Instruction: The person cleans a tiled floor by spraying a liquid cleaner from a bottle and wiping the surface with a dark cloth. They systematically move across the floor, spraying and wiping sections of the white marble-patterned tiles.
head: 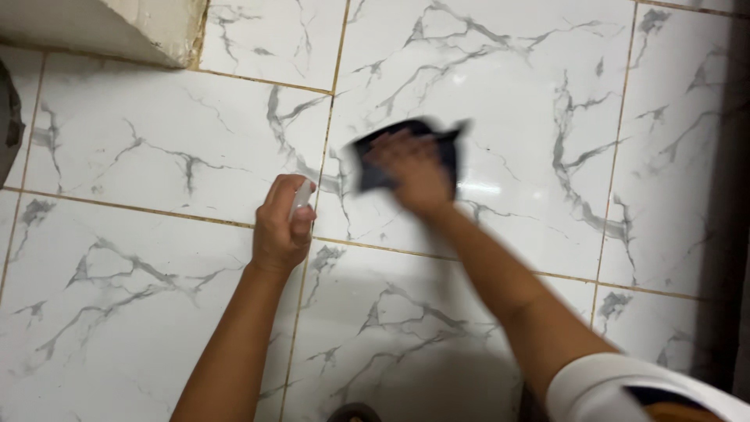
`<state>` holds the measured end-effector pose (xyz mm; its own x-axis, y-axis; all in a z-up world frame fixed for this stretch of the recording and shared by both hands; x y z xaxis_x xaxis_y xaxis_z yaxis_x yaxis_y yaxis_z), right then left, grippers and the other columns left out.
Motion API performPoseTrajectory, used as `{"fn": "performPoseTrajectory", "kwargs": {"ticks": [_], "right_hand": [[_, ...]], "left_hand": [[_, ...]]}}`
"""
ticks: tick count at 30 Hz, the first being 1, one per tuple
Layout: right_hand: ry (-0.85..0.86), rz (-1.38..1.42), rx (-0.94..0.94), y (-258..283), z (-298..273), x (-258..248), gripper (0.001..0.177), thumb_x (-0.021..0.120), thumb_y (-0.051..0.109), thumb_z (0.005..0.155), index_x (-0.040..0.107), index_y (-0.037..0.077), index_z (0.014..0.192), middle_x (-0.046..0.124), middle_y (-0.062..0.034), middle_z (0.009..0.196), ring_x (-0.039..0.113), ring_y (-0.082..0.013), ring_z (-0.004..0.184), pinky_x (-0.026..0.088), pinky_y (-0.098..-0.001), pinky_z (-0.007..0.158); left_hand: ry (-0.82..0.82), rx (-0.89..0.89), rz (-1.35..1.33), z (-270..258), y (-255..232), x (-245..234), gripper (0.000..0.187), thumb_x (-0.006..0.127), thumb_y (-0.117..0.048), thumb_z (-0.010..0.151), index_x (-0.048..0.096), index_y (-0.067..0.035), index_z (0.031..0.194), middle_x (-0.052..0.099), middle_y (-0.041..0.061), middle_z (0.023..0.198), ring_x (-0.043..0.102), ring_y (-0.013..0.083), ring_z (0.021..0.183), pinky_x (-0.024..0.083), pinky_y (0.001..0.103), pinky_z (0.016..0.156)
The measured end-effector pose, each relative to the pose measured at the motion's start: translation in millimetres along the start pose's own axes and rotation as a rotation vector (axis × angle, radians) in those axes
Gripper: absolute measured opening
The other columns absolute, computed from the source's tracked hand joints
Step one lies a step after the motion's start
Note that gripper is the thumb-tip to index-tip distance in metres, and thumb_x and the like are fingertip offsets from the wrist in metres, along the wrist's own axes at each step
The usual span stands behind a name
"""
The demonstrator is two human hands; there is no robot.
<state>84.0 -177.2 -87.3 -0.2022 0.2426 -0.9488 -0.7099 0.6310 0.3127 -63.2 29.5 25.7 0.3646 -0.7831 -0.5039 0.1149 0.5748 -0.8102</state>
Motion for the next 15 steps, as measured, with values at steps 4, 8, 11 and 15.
{"fn": "performPoseTrajectory", "kwargs": {"ticks": [4, 8, 11, 15], "right_hand": [[-0.110, -0.074, 0.366, -125.0, -52.4, -41.3, 0.057, 0.061, 0.035, 0.099, 0.049, 0.021, 0.152, 0.037, -0.0062, 0.163, 0.025, -0.0363, 0.152, 0.010, -0.0644, 0.120], [-0.224, -0.194, 0.589, -177.4, -121.8, -53.8, 0.066, 0.059, 0.037, 0.096, 0.044, 0.022, 0.159, 0.032, -0.0089, 0.167, 0.019, -0.0455, 0.154, 0.004, -0.0760, 0.112], [-0.213, -0.185, 0.676, -179.8, -123.0, -42.2, 0.070, 0.062, 0.038, 0.094, 0.041, 0.023, 0.158, 0.030, -0.0109, 0.168, 0.017, -0.0526, 0.150, 0.004, -0.0810, 0.109], [-0.076, -0.275, 0.395, -112.6, -103.2, -11.3, 0.087, 0.070, 0.025, 0.084, 0.035, 0.022, 0.164, 0.025, -0.0147, 0.172, 0.015, -0.0534, 0.153, 0.006, -0.0781, 0.116]], "left_hand": [[0.023, 0.006, -0.030, 12.1, -9.3, 18.8, 0.075, 0.028, -0.068, 0.108, 0.059, 0.000, 0.110, 0.064, 0.013, 0.105, 0.067, 0.0207, 0.071, 0.055, 0.032, 0.064], [0.016, 0.008, -0.067, 23.2, -13.7, 34.7, 0.077, 0.025, -0.071, 0.106, 0.059, -0.002, 0.107, 0.065, 0.011, 0.108, 0.068, 0.0184, 0.070, 0.055, 0.031, 0.063], [0.014, -0.030, -0.154, 23.1, -18.7, 48.9, 0.078, 0.027, -0.071, 0.106, 0.059, 0.000, 0.110, 0.062, 0.012, 0.105, 0.066, 0.0185, 0.070, 0.054, 0.031, 0.062], [-0.010, 0.021, -0.181, 32.5, -27.5, 66.8, 0.083, 0.026, -0.073, 0.105, 0.058, 0.003, 0.116, 0.061, 0.013, 0.108, 0.066, 0.0182, 0.070, 0.054, 0.030, 0.062]]}}
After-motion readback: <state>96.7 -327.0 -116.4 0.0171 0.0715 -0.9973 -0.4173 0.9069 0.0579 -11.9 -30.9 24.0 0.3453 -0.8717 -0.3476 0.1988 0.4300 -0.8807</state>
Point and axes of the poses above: each hand's wrist, its own z-axis towards the middle knuckle, its own x-axis out of the palm, y = z × x, the point moved 3 cm from there along z, towards the middle knuckle
